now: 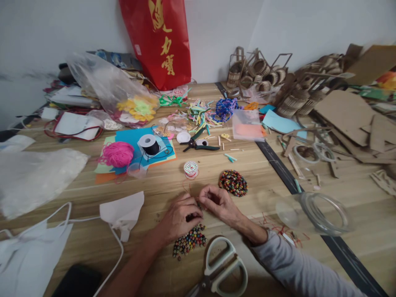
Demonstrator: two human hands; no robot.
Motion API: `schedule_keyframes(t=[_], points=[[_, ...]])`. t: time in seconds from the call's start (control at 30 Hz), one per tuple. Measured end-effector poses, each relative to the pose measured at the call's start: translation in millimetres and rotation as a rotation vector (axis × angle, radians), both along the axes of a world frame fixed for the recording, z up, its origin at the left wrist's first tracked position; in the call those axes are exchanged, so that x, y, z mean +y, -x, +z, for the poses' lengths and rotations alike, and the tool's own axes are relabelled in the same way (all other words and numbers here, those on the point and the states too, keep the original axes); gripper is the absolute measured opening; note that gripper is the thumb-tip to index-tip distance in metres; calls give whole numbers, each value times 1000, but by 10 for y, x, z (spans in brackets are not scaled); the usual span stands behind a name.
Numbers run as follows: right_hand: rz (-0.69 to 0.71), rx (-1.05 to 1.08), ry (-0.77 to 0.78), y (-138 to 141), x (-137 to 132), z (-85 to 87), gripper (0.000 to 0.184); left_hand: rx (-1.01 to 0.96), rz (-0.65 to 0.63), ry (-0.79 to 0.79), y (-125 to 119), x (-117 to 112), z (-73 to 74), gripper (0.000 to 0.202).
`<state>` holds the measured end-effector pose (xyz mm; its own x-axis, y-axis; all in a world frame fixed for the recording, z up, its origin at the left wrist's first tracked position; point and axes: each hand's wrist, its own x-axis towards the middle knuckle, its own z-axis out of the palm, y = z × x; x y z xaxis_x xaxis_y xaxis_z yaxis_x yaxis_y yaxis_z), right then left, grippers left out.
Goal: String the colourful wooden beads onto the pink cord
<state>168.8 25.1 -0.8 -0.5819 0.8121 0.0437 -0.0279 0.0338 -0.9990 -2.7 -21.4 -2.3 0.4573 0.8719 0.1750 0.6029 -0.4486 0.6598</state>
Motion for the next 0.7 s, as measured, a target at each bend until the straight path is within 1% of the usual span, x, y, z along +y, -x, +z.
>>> schedule_keyframes(t=[0.07,0.2,0.43,0.5,0.57,0.7], points=[[0,5,7,-1,3,9,32,-33,15,9,5,9,5,9],[-1,-5,4,-9,8,17,32,-185,45,59,37,32,4,10],[-11,-18,0,-8,8,6,33,-360,214,234,112,59,52,7],[-14,-23,-3,-5,8,5,33,-382,232,249,120,65,68,6],[-11,-27,-1,-3,7,7,33,-387,214,236,119,69,81,7],[-4,-7,25,-3,6,4,33,-347,103,141,94,71,79,8]])
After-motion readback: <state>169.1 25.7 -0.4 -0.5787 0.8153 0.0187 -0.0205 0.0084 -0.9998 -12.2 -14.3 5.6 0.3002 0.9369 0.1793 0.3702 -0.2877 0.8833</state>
